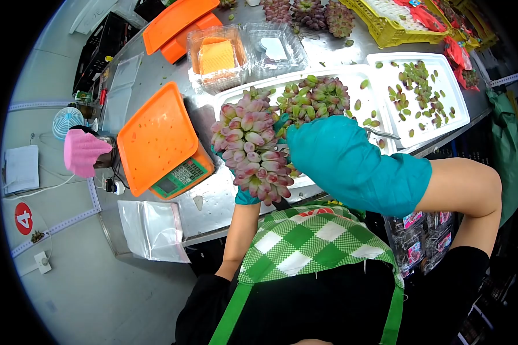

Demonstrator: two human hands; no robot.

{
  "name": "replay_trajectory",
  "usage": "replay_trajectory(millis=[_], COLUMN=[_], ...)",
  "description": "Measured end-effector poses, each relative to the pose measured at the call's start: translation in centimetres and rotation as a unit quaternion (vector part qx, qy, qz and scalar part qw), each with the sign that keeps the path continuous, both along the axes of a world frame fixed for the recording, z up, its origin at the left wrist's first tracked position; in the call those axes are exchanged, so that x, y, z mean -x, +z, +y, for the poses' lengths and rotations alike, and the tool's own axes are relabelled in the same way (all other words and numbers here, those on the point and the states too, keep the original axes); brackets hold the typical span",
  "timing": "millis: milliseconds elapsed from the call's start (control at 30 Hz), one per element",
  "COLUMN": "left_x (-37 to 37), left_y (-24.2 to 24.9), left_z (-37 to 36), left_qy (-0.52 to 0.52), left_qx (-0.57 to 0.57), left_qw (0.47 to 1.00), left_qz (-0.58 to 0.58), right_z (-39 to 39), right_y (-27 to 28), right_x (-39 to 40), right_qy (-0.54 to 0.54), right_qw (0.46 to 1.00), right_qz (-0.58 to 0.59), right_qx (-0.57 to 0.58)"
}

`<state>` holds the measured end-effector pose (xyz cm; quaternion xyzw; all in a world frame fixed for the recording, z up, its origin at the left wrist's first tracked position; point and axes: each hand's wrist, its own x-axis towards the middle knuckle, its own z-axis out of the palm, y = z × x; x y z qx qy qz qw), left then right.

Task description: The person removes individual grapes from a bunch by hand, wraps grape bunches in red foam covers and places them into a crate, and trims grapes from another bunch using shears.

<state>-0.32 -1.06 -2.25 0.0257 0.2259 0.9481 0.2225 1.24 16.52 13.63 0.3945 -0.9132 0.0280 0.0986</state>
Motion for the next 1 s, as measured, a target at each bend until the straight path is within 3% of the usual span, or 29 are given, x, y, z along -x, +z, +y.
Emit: replay_trajectory(millis=[300, 467, 567, 767, 867, 1000], left_x=[-0.4, -0.6, -0.6, -0.6, -0.6, -0.9], left_y=[-0.2, -0.2, -0.2, -0.1, -0.3, -0.3], left_z=[0.1, 0.1, 0.1, 0.2, 0.2, 0.1], left_qy=[-0.022, -0.033, -0.041, -0.058, -0.072, -0.092], left_qx=[-0.008, -0.014, -0.019, -0.03, -0.038, -0.048], left_qw=[1.0, 0.999, 0.999, 0.998, 0.997, 0.995], left_qz=[-0.001, -0.001, 0.001, 0.008, 0.01, 0.015], right_z=[0.2, 0.2, 1.0, 0.8, 1.1, 0.7], right_y=[-0.8, 0.3, 0.1, -0.5, -0.3, -1.3], right_x=[0.0, -0.4, -0.6, -1.5, -1.0, -0.9], right_qy=[-0.01, -0.024, -0.014, -0.076, -0.063, -0.053], right_qw=[0.999, 0.995, 0.997, 0.992, 0.995, 0.998], right_qz=[0.011, -0.053, -0.07, 0.038, -0.034, 0.016], right_qx=[-0.031, -0.087, -0.023, -0.094, -0.076, -0.039])
